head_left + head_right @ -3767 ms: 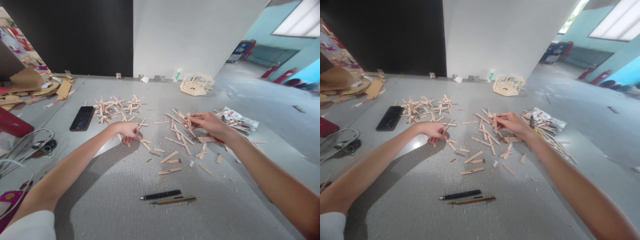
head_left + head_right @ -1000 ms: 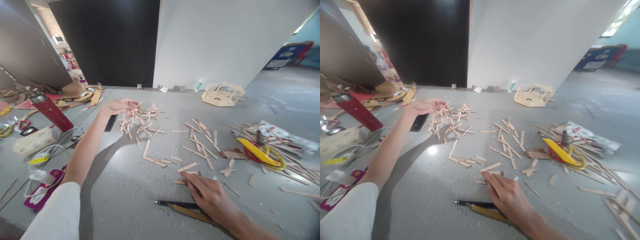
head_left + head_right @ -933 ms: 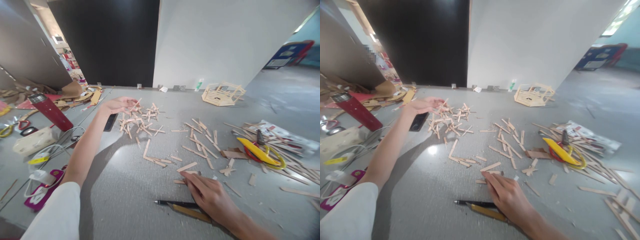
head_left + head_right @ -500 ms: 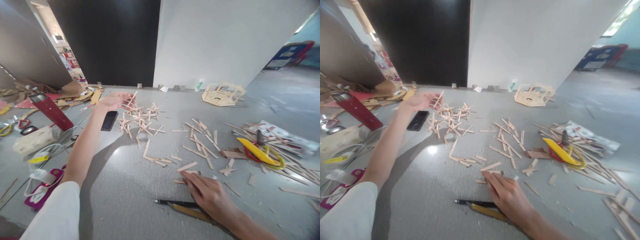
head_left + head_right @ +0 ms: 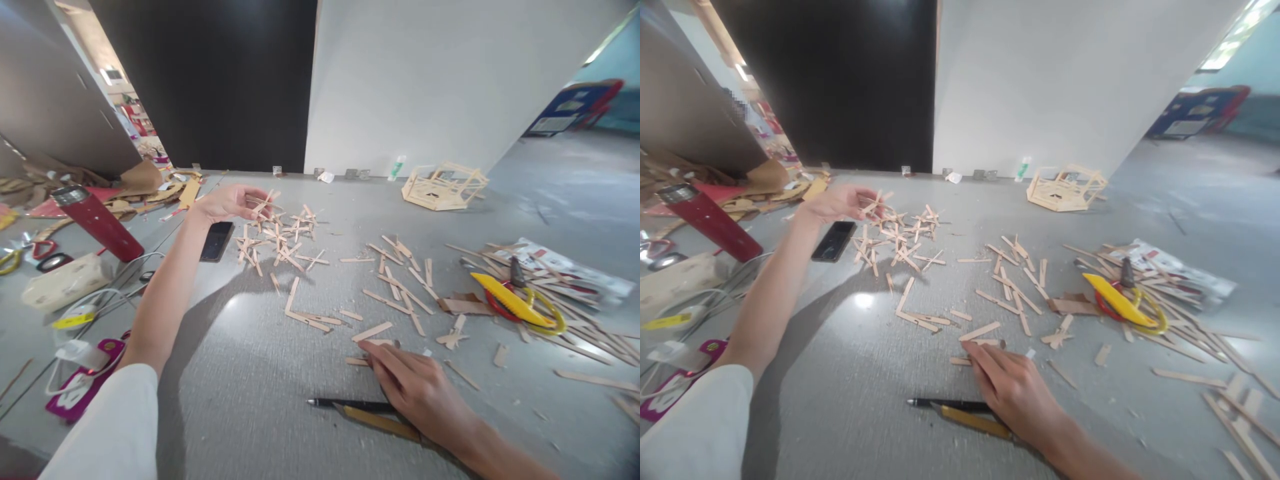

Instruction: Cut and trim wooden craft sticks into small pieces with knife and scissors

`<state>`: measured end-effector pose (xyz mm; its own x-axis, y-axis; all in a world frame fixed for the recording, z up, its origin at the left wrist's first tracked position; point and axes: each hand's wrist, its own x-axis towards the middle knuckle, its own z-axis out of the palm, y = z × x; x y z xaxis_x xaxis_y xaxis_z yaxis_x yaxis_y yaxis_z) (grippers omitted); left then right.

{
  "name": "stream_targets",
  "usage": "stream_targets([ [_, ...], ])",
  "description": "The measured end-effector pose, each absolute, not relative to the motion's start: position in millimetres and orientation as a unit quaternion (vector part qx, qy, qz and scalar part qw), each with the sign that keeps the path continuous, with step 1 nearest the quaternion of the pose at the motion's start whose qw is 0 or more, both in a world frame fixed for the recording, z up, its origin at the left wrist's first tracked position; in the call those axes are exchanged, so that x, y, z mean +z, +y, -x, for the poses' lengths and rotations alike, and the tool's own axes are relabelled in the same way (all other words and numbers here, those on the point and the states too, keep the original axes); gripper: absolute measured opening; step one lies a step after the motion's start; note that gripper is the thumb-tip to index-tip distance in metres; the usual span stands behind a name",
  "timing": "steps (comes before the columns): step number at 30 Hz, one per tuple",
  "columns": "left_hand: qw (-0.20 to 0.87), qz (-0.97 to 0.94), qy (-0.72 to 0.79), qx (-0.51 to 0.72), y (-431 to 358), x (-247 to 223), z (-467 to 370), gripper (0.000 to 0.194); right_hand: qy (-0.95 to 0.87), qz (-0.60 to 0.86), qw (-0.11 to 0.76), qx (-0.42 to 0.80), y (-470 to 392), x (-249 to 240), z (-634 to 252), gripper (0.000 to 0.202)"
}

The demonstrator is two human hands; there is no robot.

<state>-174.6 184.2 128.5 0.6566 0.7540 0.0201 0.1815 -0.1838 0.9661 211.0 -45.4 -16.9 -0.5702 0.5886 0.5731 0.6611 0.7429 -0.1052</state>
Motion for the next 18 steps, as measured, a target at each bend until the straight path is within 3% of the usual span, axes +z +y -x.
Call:
stream_targets([
  [4, 0.501, -0.748, 0.361, 0.242, 188, 127, 173, 0.062, -0.884, 0.355, 0.298, -0.056, -45, -17, -211, 0.028],
  [11, 0.199, -0.790, 0.564, 0.137, 216, 98, 173, 0.057, -0.887, 0.352, 0.293, -0.063, -45, -17, -211, 0.028],
  [16, 0.154, -0.801, 0.570, 0.093, 217, 76, 156, 0.079, -0.887, 0.356, 0.288, -0.063, -46, -17, -212, 0.028],
  [18, 0.160, -0.818, 0.546, 0.078, 213, 73, 145, 0.074, -0.888, 0.355, 0.286, -0.060, -46, -16, -212, 0.028],
])
